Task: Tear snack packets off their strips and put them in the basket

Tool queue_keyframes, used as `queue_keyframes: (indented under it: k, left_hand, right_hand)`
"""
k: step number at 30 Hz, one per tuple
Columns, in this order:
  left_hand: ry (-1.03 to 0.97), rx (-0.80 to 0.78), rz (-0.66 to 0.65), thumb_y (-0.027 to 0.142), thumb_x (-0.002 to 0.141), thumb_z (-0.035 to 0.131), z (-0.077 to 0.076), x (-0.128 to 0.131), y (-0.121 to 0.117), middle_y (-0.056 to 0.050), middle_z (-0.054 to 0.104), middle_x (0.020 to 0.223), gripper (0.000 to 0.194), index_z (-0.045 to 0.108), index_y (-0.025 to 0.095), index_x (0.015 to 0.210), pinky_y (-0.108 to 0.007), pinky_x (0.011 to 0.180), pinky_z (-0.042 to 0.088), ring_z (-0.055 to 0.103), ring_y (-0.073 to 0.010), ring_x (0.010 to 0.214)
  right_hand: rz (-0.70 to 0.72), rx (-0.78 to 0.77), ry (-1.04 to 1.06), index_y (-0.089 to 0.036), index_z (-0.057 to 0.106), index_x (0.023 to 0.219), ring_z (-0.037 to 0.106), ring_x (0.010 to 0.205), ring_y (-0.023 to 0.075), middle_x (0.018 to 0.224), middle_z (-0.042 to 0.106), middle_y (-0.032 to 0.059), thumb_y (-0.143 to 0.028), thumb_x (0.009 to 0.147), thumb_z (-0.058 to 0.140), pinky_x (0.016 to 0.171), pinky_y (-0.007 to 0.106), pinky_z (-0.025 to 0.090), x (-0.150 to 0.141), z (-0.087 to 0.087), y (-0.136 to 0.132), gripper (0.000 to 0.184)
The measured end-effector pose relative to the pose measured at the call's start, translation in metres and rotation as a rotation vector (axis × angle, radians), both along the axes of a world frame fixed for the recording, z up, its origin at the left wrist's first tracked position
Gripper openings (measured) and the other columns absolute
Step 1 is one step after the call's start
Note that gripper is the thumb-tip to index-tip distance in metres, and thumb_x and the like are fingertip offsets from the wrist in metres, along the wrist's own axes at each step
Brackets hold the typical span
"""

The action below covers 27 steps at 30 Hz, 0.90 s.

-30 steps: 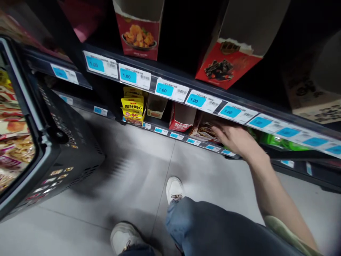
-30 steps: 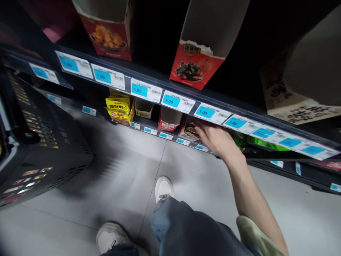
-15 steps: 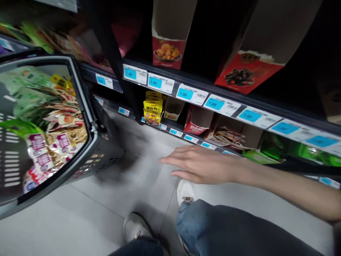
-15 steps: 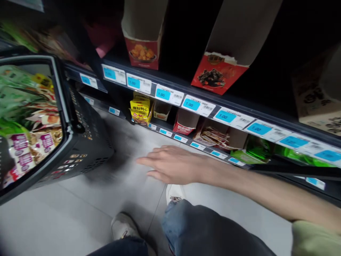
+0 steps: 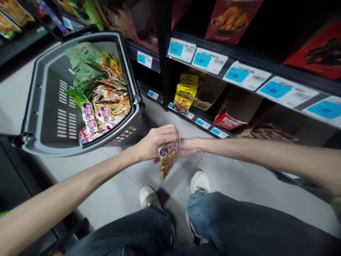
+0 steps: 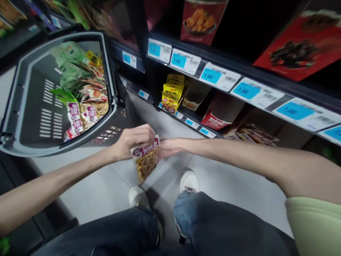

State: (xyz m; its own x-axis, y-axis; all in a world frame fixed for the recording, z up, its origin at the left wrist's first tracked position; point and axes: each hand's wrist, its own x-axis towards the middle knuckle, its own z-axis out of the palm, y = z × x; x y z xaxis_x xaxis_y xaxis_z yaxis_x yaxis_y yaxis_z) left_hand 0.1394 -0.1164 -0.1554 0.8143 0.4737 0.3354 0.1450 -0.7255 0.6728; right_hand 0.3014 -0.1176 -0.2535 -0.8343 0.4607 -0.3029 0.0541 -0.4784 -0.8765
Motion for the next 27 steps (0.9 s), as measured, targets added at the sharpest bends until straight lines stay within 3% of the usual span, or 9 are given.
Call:
queue_keyframes:
  k: [3, 5, 7, 10, 13, 16, 18, 21, 27]
  left_hand:
    - [-0.063, -0.164, 0.05, 0.012, 0.08, 0.053, -0.051, 0.011, 0.01, -0.003, 0.055, 0.071, 0.031, 0.032, 0.018, 0.059, -0.027, 0.067, 0.045, 0.053, -0.0135, 0.073]
    - [-0.133, -0.259, 0.136, 0.013, 0.078, 0.056, -0.078, 0.011, 0.012, -0.003, 0.055, 0.074, 0.033, 0.03, 0.018, 0.058, -0.026, 0.068, 0.044, 0.054, -0.0128, 0.074]
    - [-0.18, -0.341, 0.278, 0.015, 0.075, 0.061, -0.101, 0.009, 0.01, -0.004, 0.058, 0.082, 0.033, 0.033, 0.017, 0.057, -0.026, 0.073, 0.045, 0.057, -0.0135, 0.08]
    - [-0.185, -0.568, 0.562, 0.02, 0.068, 0.072, -0.132, 0.006, 0.0, -0.005, 0.061, 0.097, 0.022, 0.051, 0.016, 0.073, -0.03, 0.086, 0.046, 0.057, -0.0161, 0.092]
    - [-0.204, -1.149, 0.721, 0.028, 0.075, 0.069, -0.155, 0.003, -0.016, -0.005, 0.063, 0.096, 0.031, 0.054, 0.017, 0.1, -0.036, 0.084, 0.051, 0.061, -0.0168, 0.087]
    - [-0.246, -1.643, 0.68, 0.039, 0.086, 0.058, -0.169, -0.002, -0.032, -0.007, 0.064, 0.089, 0.029, 0.054, 0.015, 0.101, -0.04, 0.081, 0.054, 0.064, -0.017, 0.077]
    - [-0.259, -1.692, 0.667, 0.037, 0.081, 0.068, -0.176, -0.003, -0.042, -0.006, 0.065, 0.086, 0.032, 0.056, 0.014, 0.098, -0.039, 0.083, 0.054, 0.064, -0.016, 0.077]
    - [-0.201, -1.584, 0.615, 0.025, 0.063, 0.084, -0.187, -0.004, -0.054, -0.002, 0.064, 0.08, 0.043, 0.058, 0.012, 0.095, -0.034, 0.083, 0.053, 0.063, -0.0133, 0.076]
    - [-0.155, -1.452, 0.604, 0.03, 0.057, 0.087, -0.205, -0.009, -0.053, 0.003, 0.058, 0.069, 0.051, 0.061, 0.011, 0.097, -0.032, 0.077, 0.052, 0.057, -0.0116, 0.067]
  right_hand:
    - [0.069, -0.583, -0.004, -0.009, 0.061, 0.101, 0.068, 0.085, 0.0255, 0.091, 0.07, 0.0152, -0.056, 0.096, 0.033, 0.069, 0.035, 0.055, 0.021, -0.016, -0.02, 0.055]
    - [-0.039, -0.734, 0.007, -0.008, 0.062, 0.1, 0.068, 0.085, 0.027, 0.092, 0.07, 0.0185, -0.065, 0.096, 0.019, 0.069, 0.036, 0.056, 0.032, -0.024, -0.03, 0.072]
    - [-0.185, -0.735, 0.031, -0.008, 0.063, 0.102, 0.068, 0.09, 0.0259, 0.097, 0.07, 0.0184, -0.067, 0.096, 0.019, 0.078, 0.037, 0.056, 0.041, -0.029, -0.038, 0.074]
    - [-0.279, -0.623, 0.018, -0.011, 0.064, 0.108, 0.066, 0.101, 0.0231, 0.11, 0.068, 0.0142, -0.044, 0.096, 0.051, 0.094, 0.037, 0.051, 0.052, -0.036, -0.046, 0.037]
    - [-0.385, -0.543, -0.057, -0.012, 0.065, 0.113, 0.064, 0.107, 0.0223, 0.116, 0.067, 0.0133, -0.025, 0.09, 0.064, 0.101, 0.038, 0.048, 0.058, -0.049, -0.05, 0.026]
    - [-0.496, -0.533, -0.137, -0.013, 0.066, 0.113, 0.064, 0.107, 0.0231, 0.118, 0.066, 0.0131, -0.023, 0.087, 0.068, 0.101, 0.039, 0.048, 0.057, -0.068, -0.052, 0.028]
    - [-0.519, -0.53, -0.176, -0.013, 0.067, 0.11, 0.065, 0.104, 0.0236, 0.116, 0.067, 0.0126, -0.021, 0.082, 0.073, 0.098, 0.04, 0.05, 0.053, -0.079, -0.052, 0.03]
    - [-0.534, -0.508, -0.178, -0.014, 0.067, 0.104, 0.067, 0.096, 0.0234, 0.11, 0.069, 0.0116, -0.023, 0.075, 0.079, 0.091, 0.039, 0.054, 0.043, -0.088, -0.051, 0.032]
    - [-0.632, -0.325, -0.382, -0.018, 0.064, 0.092, 0.065, 0.091, 0.0202, 0.101, 0.07, 0.0055, -0.031, 0.062, 0.087, 0.074, 0.03, 0.055, 0.036, -0.09, -0.042, 0.04]
